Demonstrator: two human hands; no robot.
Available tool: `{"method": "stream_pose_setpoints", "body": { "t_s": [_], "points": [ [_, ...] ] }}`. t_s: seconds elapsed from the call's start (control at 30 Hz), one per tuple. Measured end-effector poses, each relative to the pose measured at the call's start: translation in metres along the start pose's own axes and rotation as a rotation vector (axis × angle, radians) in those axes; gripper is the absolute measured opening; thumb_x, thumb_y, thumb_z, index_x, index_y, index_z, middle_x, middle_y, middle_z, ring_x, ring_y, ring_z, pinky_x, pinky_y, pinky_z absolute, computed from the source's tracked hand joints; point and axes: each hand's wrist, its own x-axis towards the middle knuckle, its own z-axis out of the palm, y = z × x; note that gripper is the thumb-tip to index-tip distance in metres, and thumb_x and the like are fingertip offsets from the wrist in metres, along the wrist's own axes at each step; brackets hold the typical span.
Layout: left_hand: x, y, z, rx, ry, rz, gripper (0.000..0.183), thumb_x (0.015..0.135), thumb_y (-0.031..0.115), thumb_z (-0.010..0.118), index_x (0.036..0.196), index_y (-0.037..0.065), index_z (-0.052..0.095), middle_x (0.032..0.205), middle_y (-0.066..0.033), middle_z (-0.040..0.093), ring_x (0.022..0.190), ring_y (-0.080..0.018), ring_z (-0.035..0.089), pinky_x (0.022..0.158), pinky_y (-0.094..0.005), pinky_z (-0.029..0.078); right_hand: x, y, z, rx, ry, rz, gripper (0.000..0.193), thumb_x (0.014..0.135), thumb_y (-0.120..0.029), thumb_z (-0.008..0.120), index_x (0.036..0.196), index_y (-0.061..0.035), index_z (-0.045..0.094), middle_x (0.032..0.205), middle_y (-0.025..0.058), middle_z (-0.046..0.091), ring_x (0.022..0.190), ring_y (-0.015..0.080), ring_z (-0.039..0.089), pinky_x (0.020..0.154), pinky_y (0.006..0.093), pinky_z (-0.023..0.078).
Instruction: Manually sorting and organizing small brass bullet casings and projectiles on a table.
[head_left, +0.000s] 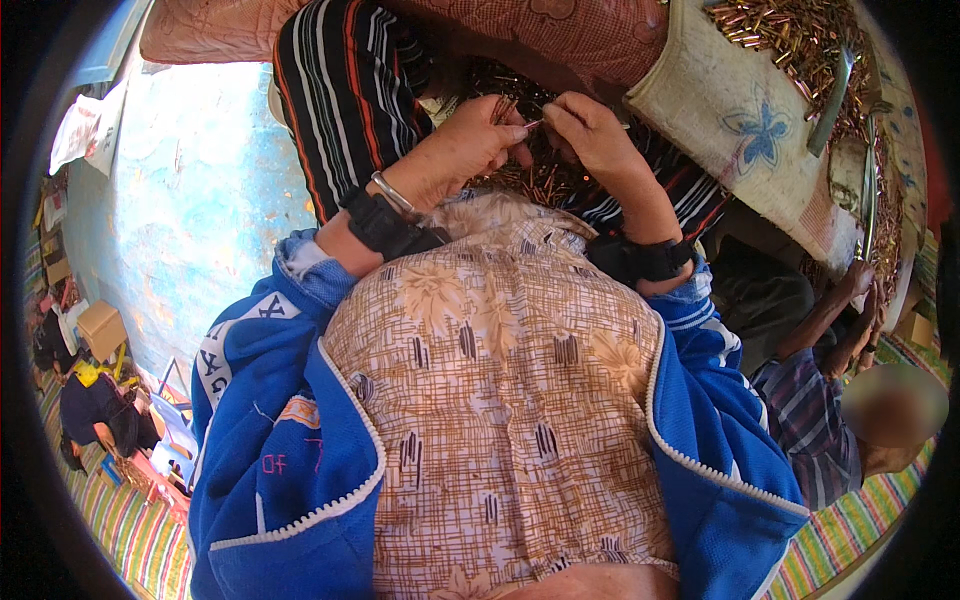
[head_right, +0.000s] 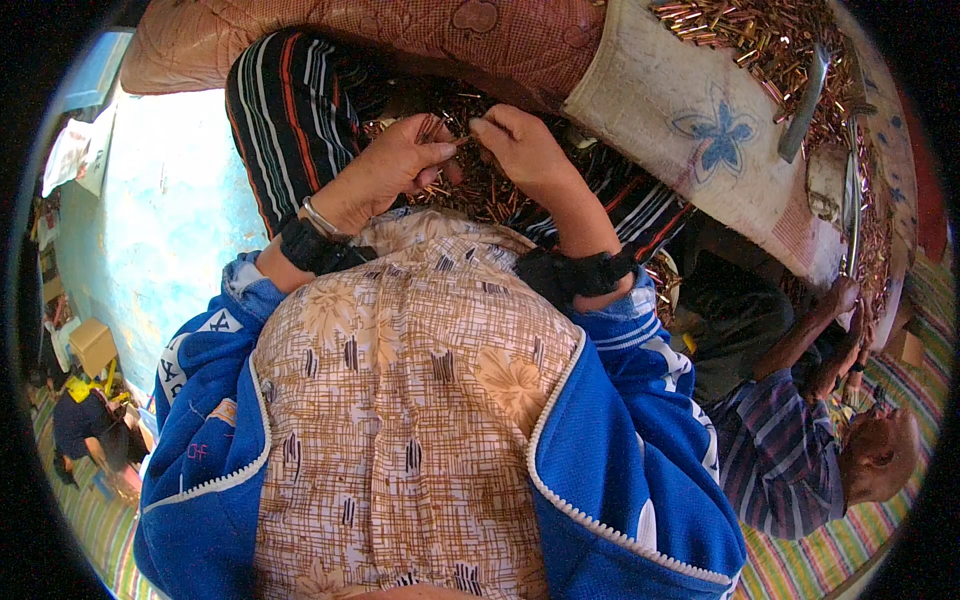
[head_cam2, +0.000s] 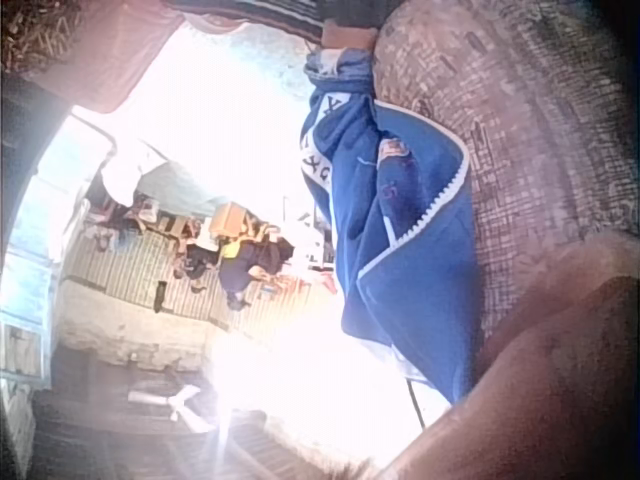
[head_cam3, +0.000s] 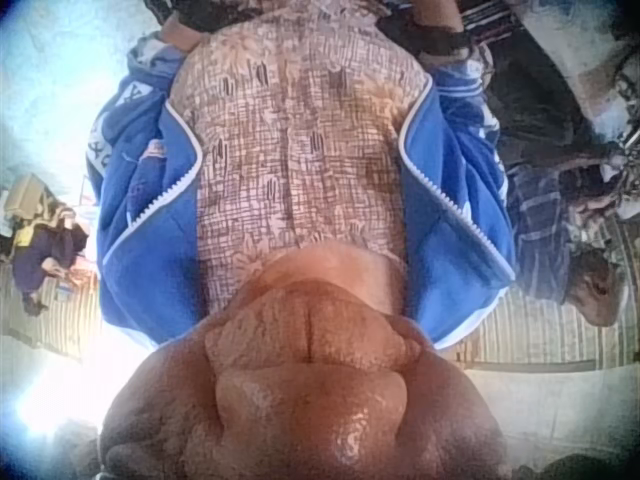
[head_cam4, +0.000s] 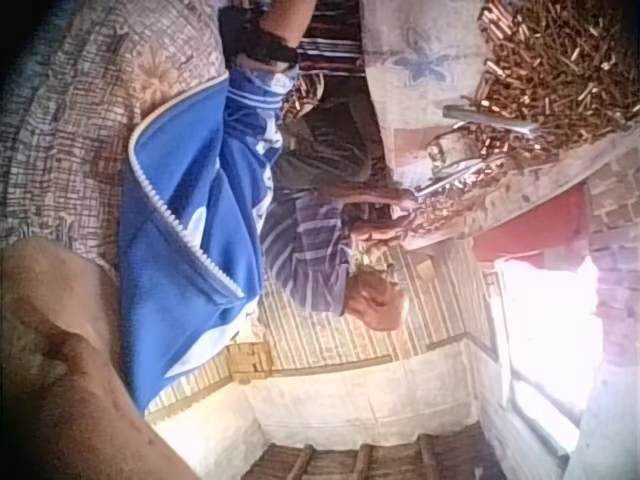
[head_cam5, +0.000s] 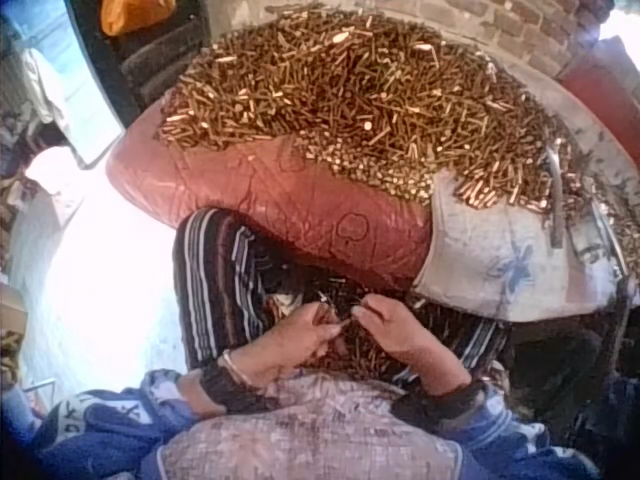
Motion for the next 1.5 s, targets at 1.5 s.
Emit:
{"method": "stream_pose_setpoints", "body": {
  "t_s": [1.5],
  "points": [
    [0.006, -0.001, -0.008, -0.225, 0.072, -0.156, 0.016, 0.09, 0.017, 0.046, 0.101, 0.006, 0.048, 0.095, -0.0079, 0.06, 0.071, -0.0083, 0.053, 0.047, -0.0183, 0.04, 0.04, -0.083, -0.047, -0.579, 0.422, -0.414, 0.013, 0.079, -0.012, 0.057, 0.083, -0.0001, 0.053, 0.077, 0.02, 0.056, 0.074, 0.0397, 0.054, 0.062, 0.0408, 0.044]
  ]
}}
